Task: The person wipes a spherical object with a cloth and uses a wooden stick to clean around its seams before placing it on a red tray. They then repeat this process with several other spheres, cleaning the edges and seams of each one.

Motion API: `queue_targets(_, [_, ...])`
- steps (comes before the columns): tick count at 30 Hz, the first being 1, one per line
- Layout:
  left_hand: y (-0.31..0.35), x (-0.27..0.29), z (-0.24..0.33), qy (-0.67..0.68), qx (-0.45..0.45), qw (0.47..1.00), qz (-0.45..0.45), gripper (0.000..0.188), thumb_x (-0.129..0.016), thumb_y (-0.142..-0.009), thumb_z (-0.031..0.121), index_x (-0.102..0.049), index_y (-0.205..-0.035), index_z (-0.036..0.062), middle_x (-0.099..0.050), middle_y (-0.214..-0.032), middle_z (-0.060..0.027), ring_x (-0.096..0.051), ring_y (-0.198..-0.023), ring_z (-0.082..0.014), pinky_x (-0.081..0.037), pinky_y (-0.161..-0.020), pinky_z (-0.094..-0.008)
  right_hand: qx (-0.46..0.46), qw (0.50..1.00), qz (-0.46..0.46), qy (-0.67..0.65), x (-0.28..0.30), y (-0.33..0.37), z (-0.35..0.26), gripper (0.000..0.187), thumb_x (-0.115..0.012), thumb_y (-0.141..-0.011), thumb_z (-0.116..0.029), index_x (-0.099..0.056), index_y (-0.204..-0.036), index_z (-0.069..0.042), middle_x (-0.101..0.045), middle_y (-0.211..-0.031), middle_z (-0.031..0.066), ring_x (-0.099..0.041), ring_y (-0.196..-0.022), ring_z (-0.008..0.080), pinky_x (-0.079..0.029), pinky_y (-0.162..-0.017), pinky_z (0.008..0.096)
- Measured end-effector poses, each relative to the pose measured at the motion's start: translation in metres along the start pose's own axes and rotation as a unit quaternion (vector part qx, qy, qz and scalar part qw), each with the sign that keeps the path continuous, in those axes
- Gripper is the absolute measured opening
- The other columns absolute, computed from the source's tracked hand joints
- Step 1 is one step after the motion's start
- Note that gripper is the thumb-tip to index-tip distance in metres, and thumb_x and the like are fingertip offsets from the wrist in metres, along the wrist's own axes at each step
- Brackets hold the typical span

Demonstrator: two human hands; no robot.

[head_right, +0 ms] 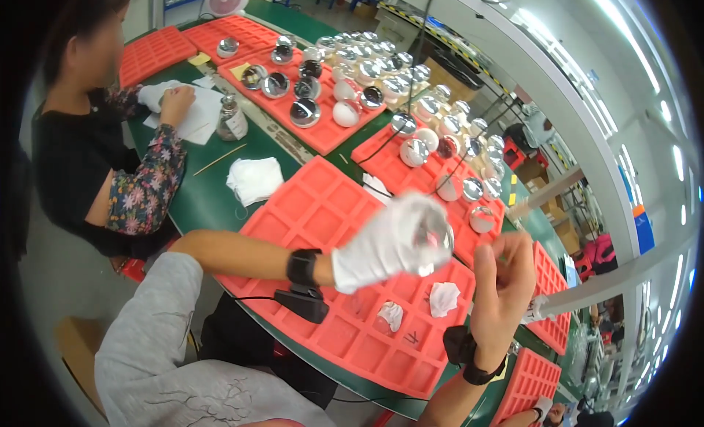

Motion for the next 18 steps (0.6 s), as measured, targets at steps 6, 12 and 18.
queue_targets(6, [-0.006,0.036,0.067,0.072,-0.072,0.992,0.075,0.039,-0.075,-0.090,0.018,-0.054,-0.119,0.0029,-0.063,-0.105,-0.0057,-0.062,-0.093,-0.0100,-0.052,-0.081,-0.0254,-0.150,0.980,-0.033,-0.125,-0.072,0.002,0.028,0.022,-0.060,-0.102,-0.015,-0.055,-0.119,-0.001,-0.051,-0.093,-0.0013,-0.046,-0.076,0.0075,-0.037,-0.064,0.0205])
queue_targets(12, [0.008,-0.006,0.054,-0.064,-0.114,0.991,0.005,0.036,-0.063,-0.098,0.024,-0.047,-0.121,0.0006,-0.055,-0.101,-0.0112,-0.058,-0.091,-0.0162,-0.050,-0.078,-0.0324,-0.119,0.906,0.180,-0.364,-0.054,0.076,0.128,0.060,-0.043,-0.111,-0.041,-0.033,-0.158,-0.005,-0.058,-0.116,0.0066,-0.057,-0.089,0.0157,-0.049,-0.072,0.0259])
queue_targets(18, [0.039,-0.016,0.084,-0.315,-0.355,0.880,0.022,0.049,-0.064,-0.094,0.042,-0.046,-0.117,0.0030,-0.052,-0.111,-0.0200,-0.053,-0.101,-0.0347,-0.042,-0.094,-0.0474,-0.135,0.832,0.247,-0.479,-0.033,0.079,0.178,0.066,-0.040,-0.109,-0.050,-0.036,-0.155,-0.002,-0.051,-0.147,0.0151,-0.059,-0.121,0.0273,-0.053,-0.095,0.0384])
Point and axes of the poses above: each hand's wrist, its own y-axis away from the middle knuckle, its own x-axis out of the back of the hand, z = x × y, the point moved 10 cm from there along -y, towards the middle knuckle
